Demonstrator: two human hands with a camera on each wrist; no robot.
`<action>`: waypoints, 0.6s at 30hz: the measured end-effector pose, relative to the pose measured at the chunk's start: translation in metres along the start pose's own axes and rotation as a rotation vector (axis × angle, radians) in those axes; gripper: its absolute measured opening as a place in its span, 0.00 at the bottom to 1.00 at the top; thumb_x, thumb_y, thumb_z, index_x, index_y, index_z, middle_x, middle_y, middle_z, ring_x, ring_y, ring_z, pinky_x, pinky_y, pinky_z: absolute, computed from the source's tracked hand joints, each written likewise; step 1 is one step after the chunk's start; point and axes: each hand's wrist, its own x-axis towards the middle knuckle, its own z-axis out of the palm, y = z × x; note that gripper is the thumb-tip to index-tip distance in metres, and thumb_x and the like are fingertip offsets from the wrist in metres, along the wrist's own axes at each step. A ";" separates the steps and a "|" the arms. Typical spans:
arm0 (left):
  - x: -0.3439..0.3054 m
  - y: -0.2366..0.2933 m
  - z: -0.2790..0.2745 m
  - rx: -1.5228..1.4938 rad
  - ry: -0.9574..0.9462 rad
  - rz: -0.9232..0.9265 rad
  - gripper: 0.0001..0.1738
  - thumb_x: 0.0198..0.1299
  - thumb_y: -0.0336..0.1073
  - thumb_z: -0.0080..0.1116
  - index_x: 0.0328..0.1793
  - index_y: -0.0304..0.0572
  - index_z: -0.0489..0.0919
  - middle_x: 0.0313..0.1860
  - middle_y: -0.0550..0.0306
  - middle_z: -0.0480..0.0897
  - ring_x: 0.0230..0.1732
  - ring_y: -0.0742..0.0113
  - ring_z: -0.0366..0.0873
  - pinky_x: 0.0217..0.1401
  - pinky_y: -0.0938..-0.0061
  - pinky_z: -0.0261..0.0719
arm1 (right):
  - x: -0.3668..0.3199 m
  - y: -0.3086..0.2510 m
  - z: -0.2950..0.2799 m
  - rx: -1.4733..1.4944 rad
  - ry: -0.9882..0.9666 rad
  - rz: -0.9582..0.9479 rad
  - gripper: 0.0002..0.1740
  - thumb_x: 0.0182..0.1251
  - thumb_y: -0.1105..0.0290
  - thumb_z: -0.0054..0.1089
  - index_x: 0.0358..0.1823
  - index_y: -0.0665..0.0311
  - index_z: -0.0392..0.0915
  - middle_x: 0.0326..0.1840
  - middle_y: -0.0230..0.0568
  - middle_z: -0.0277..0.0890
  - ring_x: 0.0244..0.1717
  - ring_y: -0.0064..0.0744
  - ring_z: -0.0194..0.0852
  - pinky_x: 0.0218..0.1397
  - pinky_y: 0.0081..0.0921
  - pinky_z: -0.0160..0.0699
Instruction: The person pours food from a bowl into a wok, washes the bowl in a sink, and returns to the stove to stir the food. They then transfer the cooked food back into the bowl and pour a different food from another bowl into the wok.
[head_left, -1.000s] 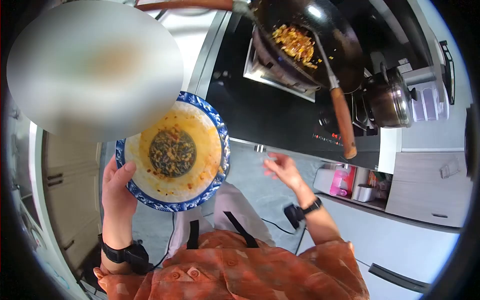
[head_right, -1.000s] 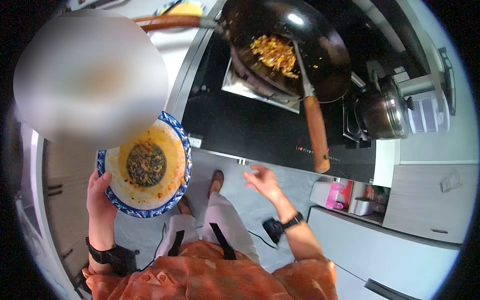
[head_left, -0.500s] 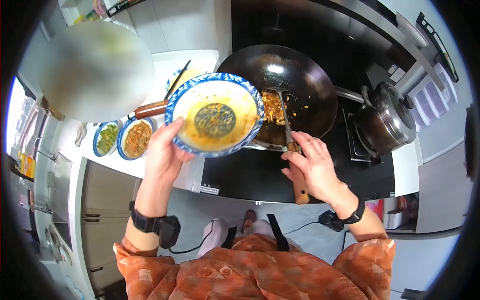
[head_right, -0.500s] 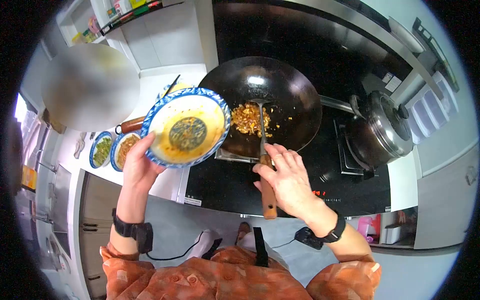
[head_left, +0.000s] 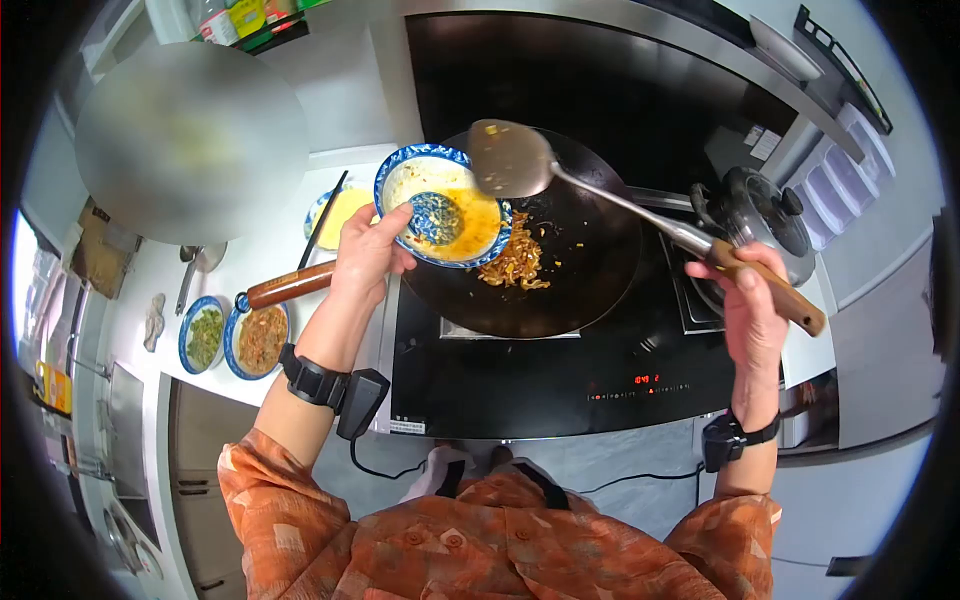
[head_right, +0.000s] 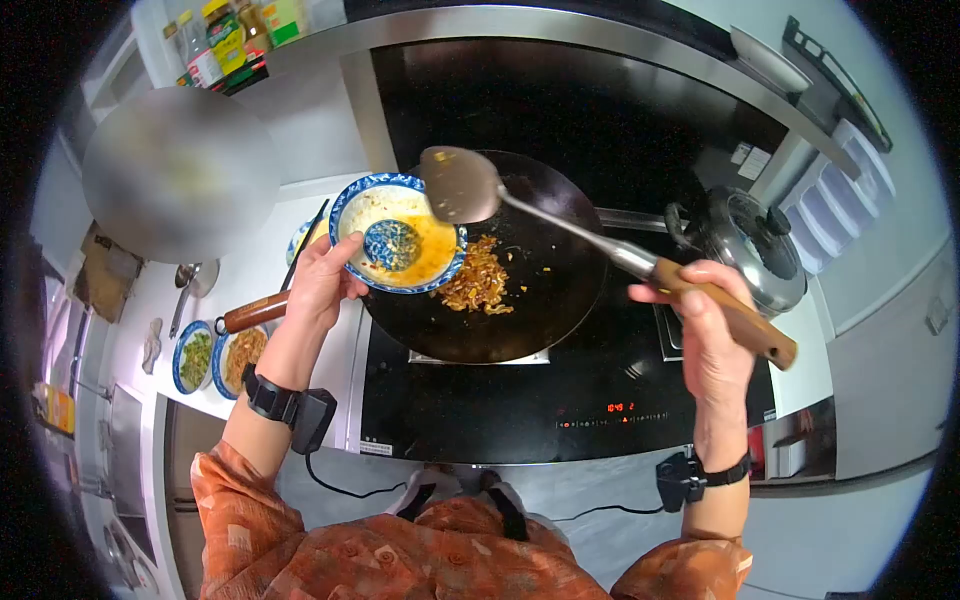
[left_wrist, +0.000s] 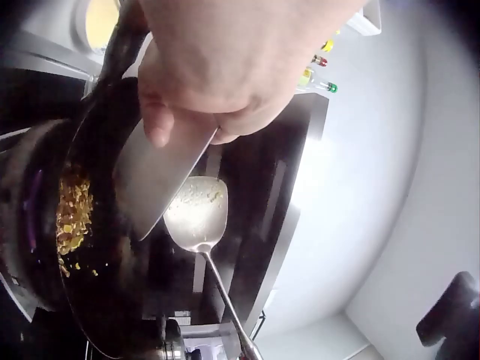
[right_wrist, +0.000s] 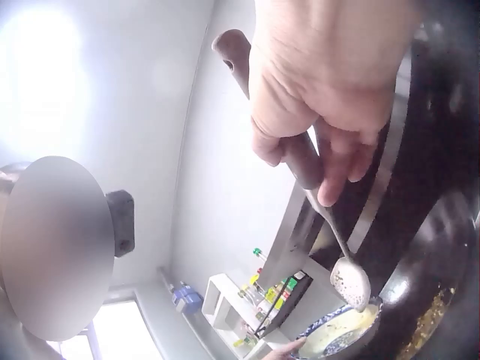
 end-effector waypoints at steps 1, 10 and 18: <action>0.003 0.000 0.002 0.013 -0.003 -0.011 0.26 0.55 0.39 0.60 0.52 0.26 0.67 0.26 0.52 0.80 0.11 0.77 0.71 0.10 0.89 0.63 | 0.001 0.007 0.003 0.000 -0.015 0.004 0.12 0.59 0.72 0.57 0.43 0.69 0.71 0.42 0.45 0.72 0.40 0.50 0.78 0.50 0.37 0.75; 0.021 -0.008 0.004 0.053 -0.003 0.020 0.31 0.53 0.36 0.62 0.56 0.22 0.63 0.23 0.55 0.79 0.09 0.78 0.68 0.08 0.88 0.61 | -0.010 0.011 0.009 -0.106 -0.013 0.151 0.14 0.59 0.68 0.60 0.42 0.69 0.72 0.38 0.48 0.76 0.36 0.41 0.80 0.46 0.31 0.77; 0.023 -0.012 0.002 0.047 -0.002 -0.057 0.17 0.57 0.42 0.58 0.42 0.34 0.72 0.21 0.57 0.78 0.10 0.73 0.71 0.09 0.85 0.65 | -0.023 0.022 0.034 -0.178 0.016 0.134 0.12 0.59 0.71 0.59 0.42 0.69 0.72 0.39 0.47 0.76 0.36 0.35 0.80 0.44 0.23 0.75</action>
